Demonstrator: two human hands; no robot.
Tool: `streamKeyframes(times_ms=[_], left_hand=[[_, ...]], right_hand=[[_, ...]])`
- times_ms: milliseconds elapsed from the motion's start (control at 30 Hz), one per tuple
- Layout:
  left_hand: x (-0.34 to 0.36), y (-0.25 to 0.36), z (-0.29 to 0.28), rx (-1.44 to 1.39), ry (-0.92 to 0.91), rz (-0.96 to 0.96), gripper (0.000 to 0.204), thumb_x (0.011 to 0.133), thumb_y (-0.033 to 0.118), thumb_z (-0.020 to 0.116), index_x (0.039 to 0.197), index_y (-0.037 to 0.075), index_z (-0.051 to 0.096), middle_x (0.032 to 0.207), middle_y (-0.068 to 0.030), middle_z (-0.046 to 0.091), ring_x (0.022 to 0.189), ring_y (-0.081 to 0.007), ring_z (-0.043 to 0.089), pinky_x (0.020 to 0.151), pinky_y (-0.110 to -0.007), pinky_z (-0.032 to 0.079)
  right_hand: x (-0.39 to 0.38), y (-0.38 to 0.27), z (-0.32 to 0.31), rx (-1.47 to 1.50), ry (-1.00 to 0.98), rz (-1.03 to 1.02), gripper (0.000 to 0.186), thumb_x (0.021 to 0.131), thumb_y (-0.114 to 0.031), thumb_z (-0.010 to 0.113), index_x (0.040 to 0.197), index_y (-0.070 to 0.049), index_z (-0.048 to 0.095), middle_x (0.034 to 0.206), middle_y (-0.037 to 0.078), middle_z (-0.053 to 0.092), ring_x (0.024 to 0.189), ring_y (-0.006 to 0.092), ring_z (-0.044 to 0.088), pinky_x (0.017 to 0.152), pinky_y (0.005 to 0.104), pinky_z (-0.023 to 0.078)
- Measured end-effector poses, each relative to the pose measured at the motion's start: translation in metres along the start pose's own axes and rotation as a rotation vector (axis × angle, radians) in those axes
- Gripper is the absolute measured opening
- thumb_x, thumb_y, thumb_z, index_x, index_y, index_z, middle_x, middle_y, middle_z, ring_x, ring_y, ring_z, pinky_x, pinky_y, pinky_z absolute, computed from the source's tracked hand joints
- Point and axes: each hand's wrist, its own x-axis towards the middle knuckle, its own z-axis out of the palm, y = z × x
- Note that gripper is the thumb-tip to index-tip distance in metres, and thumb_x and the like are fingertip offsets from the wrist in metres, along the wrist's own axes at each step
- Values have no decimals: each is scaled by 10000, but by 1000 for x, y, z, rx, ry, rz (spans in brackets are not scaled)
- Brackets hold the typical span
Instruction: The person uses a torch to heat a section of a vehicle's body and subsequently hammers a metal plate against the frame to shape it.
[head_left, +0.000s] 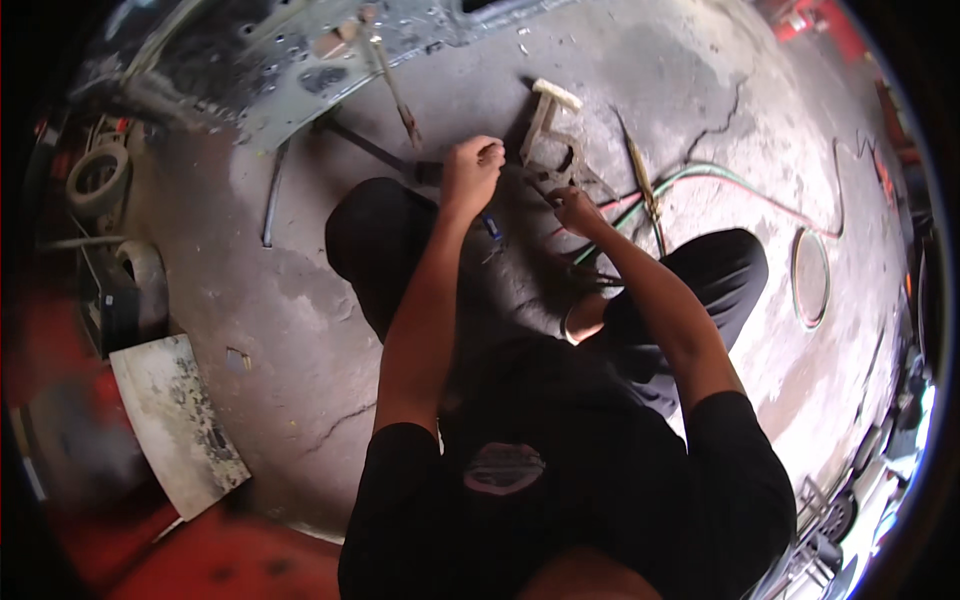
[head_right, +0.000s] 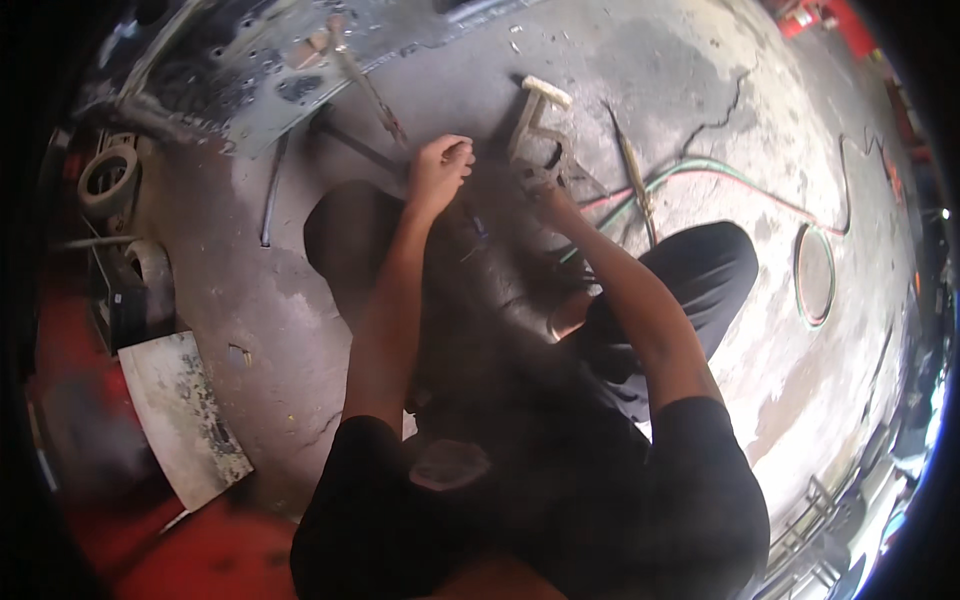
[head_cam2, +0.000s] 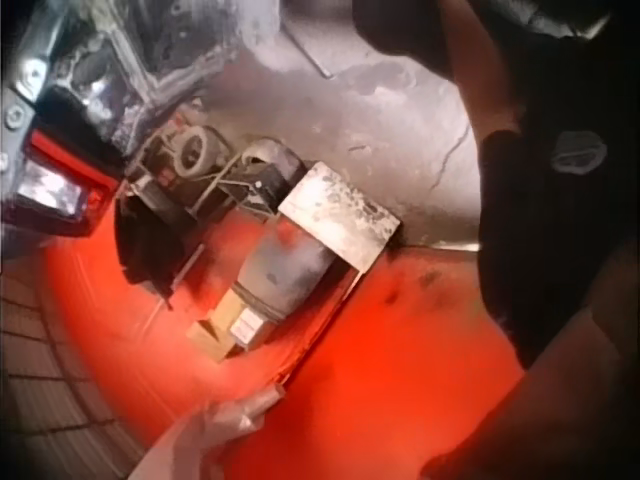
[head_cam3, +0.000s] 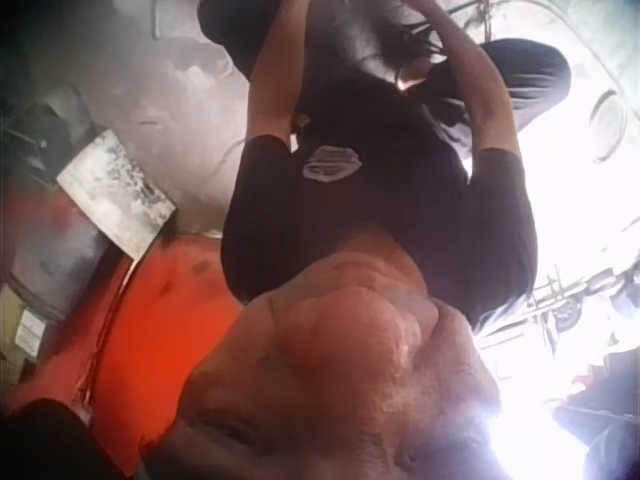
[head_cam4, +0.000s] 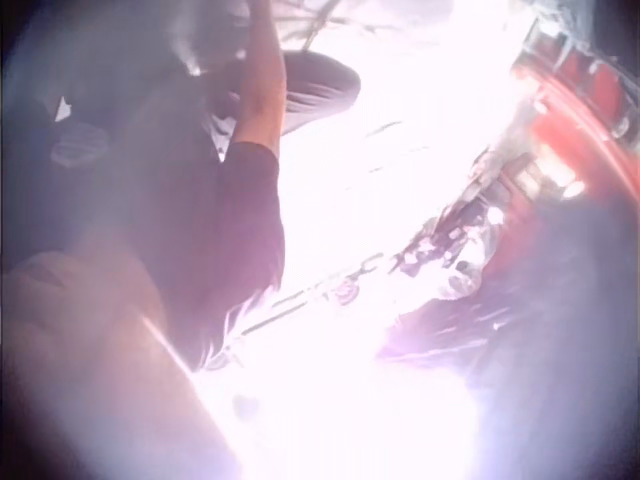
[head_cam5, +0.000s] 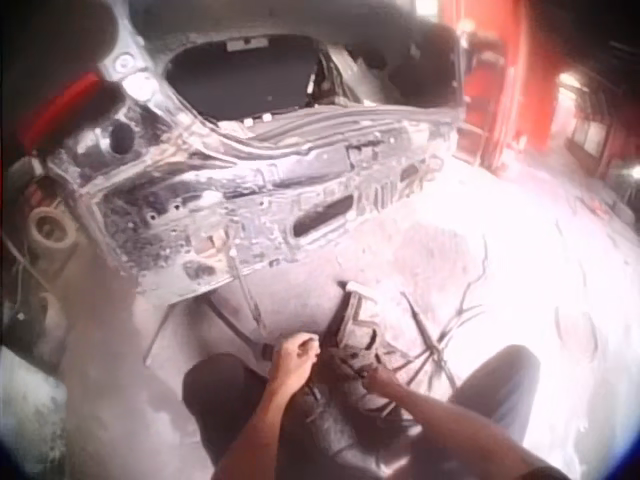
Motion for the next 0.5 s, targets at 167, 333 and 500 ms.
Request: streamKeyframes(times_ms=[167,333,500], left_hand=[[-1,-11,29,-35,-80,-198,157,939,77,653,1026,-34,721,797,-136,739,746,-169,727,640,-321,553],[7,-40,29,229,-192,-110,227,983,124,628,1160,6,706,883,-84,736,729,-137,683,648,-284,543],[5,-64,34,456,-310,-85,219,940,162,649,1095,24,718,948,-170,739,886,-321,701,783,-420,548]], right_hand=[[-39,53,23,-108,-1,204,383,806,-84,637,1173,-78,744,1025,214,726,1022,399,697,902,491,548],[-42,49,26,-188,-169,15,542,799,-100,691,1339,-131,664,1108,171,702,1067,398,670,931,469,539],[-39,46,19,-48,-31,129,651,817,-20,676,1446,-157,577,1236,185,685,1153,386,648,993,474,512]])
